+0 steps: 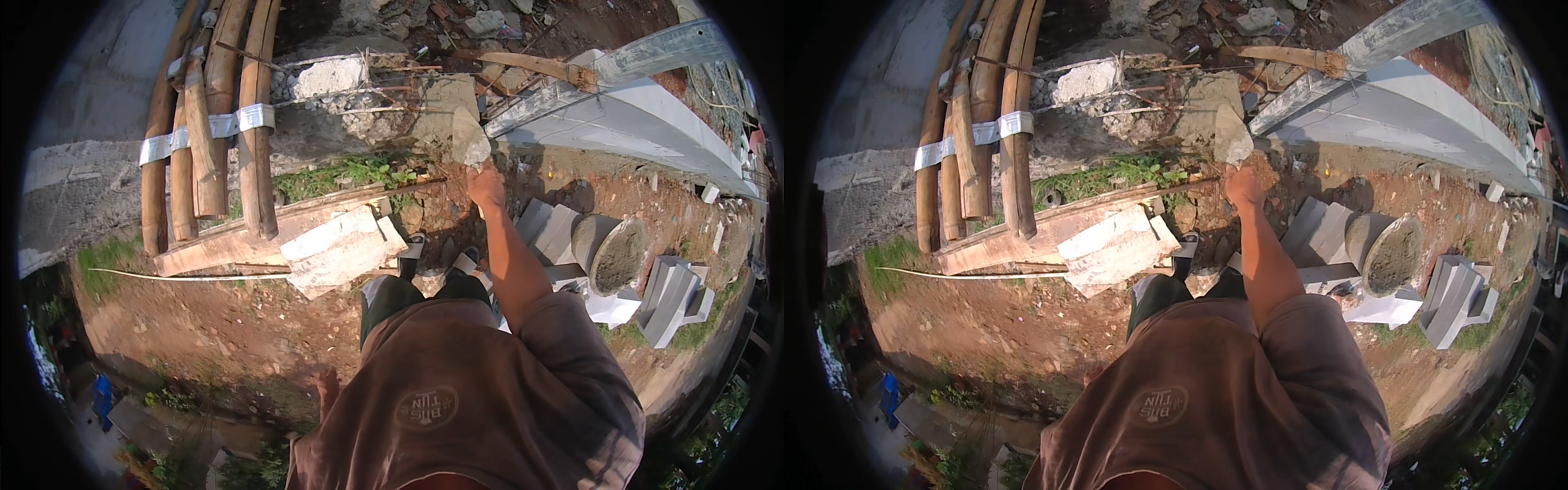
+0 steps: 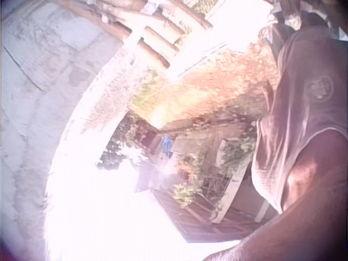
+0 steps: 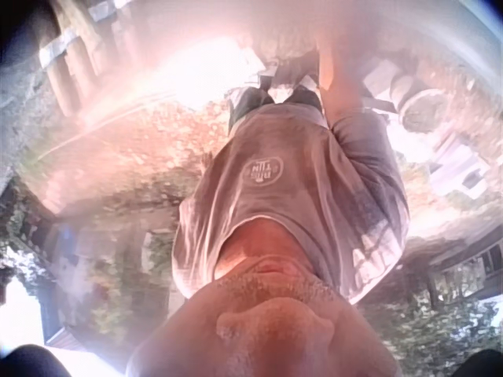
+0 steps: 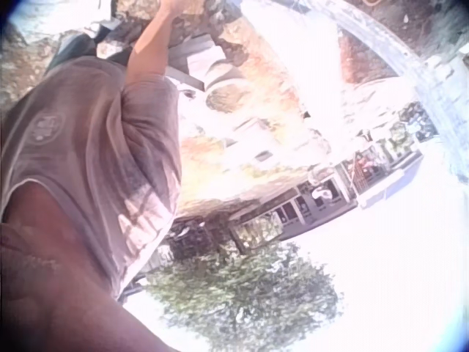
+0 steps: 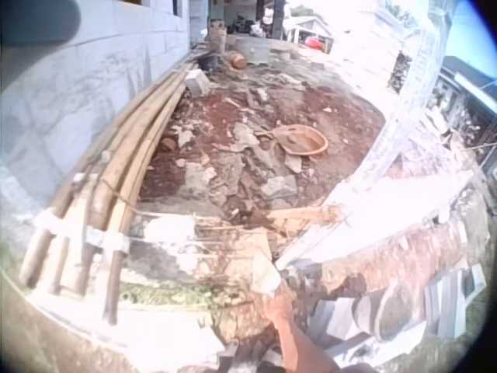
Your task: The person scoops mortar from a bucket using a trowel and applies it to a brick. They then place the brick onto a low wall structure and tap it into position. This process is repeated with additional bricks.
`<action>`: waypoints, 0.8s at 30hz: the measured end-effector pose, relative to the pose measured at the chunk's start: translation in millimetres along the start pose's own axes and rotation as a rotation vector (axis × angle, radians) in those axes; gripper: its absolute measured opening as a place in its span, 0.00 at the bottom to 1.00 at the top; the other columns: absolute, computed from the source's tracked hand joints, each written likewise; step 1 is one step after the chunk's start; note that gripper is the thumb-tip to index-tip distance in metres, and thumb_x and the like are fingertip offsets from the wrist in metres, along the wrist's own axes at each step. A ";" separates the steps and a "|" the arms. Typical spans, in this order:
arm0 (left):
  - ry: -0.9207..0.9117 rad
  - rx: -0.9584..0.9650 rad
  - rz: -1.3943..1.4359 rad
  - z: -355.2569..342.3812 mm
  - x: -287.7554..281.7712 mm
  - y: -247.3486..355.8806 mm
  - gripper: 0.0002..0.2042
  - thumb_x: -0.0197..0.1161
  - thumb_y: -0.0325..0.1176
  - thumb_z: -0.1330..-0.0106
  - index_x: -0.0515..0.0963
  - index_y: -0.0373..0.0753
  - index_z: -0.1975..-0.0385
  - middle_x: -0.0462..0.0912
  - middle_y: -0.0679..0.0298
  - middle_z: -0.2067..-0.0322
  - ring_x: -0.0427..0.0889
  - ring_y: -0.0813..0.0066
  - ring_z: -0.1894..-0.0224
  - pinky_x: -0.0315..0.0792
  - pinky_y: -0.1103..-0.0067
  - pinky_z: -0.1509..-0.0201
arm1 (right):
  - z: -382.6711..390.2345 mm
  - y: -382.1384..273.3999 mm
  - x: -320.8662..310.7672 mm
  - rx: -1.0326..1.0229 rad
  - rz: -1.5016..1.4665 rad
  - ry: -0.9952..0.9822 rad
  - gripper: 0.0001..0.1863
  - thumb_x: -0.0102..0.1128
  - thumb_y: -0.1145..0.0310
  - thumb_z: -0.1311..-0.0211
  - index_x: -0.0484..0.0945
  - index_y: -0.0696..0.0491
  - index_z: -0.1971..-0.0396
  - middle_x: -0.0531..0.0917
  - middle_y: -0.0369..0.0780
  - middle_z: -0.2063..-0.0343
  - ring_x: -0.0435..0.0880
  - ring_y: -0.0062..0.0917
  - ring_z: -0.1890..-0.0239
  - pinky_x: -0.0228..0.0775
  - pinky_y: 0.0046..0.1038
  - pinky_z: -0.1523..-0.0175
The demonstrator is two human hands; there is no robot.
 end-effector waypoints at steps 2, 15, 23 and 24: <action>0.026 -0.001 -0.098 -1.1 9.0 38.3 0.25 0.56 0.41 0.38 0.67 0.27 0.48 0.78 0.49 0.62 0.79 0.67 0.62 0.76 0.75 0.63 | -1.9 6.1 -5.5 0.003 -0.040 0.014 0.24 0.47 0.53 0.40 0.72 0.53 0.51 0.79 0.52 0.60 0.77 0.47 0.55 0.68 0.43 0.51; -0.018 0.240 -0.210 -40.0 31.0 141.6 0.24 0.54 0.40 0.37 0.66 0.28 0.47 0.77 0.49 0.58 0.78 0.66 0.57 0.77 0.74 0.61 | 156.3 173.2 -126.9 0.020 -0.701 -0.077 0.26 0.57 0.53 0.44 0.72 0.59 0.53 0.80 0.50 0.69 0.81 0.29 0.74 0.71 0.30 0.64; -0.085 0.286 -0.475 -13.3 76.2 165.5 0.22 0.54 0.39 0.37 0.67 0.28 0.49 0.77 0.51 0.59 0.78 0.67 0.58 0.77 0.74 0.62 | 199.1 412.0 -278.2 0.335 0.024 0.417 0.21 0.51 0.55 0.44 0.73 0.56 0.58 0.80 0.53 0.65 0.78 0.48 0.60 0.69 0.44 0.56; -0.088 0.291 -0.505 -8.7 79.8 172.2 0.22 0.54 0.39 0.37 0.67 0.28 0.49 0.77 0.51 0.60 0.78 0.67 0.59 0.77 0.74 0.62 | 184.9 453.0 -281.8 0.410 0.113 0.314 0.20 0.53 0.56 0.44 0.74 0.55 0.58 0.80 0.51 0.64 0.78 0.47 0.59 0.70 0.43 0.55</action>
Point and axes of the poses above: each hand's wrist, its own z-axis away from the middle knuckle, its own x-axis out of the palm, y = z × x, the point moved 4 cm from there along -z, towards the middle knuckle
